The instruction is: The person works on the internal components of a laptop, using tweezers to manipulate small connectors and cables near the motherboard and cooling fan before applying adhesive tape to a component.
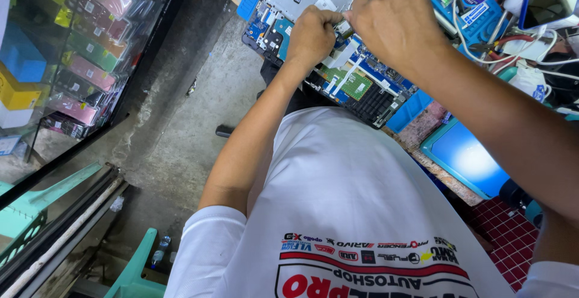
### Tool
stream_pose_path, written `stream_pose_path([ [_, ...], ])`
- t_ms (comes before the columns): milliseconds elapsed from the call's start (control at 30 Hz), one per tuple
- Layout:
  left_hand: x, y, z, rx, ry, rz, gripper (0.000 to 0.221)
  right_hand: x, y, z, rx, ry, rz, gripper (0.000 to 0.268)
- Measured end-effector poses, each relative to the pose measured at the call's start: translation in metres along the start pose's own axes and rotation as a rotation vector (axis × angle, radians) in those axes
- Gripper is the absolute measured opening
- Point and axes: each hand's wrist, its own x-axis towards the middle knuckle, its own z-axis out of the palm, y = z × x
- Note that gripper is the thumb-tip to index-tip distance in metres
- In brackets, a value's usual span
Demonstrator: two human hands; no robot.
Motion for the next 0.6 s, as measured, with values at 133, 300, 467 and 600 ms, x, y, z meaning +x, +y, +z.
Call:
stream_pose_path([
  [133,0.001,0.000,0.001,0.026,0.002,-0.016,0.027,0.005,0.004,-0.002,0.080,-0.076,-0.002,0.010],
  [300,-0.002,-0.004,-0.003,0.028,-0.019,0.061,0.030,0.007,0.003,0.005,0.132,-0.002,0.042,0.032],
  [467,-0.028,0.002,-0.015,-0.041,0.119,0.003,0.028,-0.035,0.052,0.029,0.569,0.426,0.235,0.012],
  [600,-0.043,0.020,-0.020,0.125,0.169,0.158,0.029,-0.055,0.062,0.079,0.851,0.528,0.564,0.019],
])
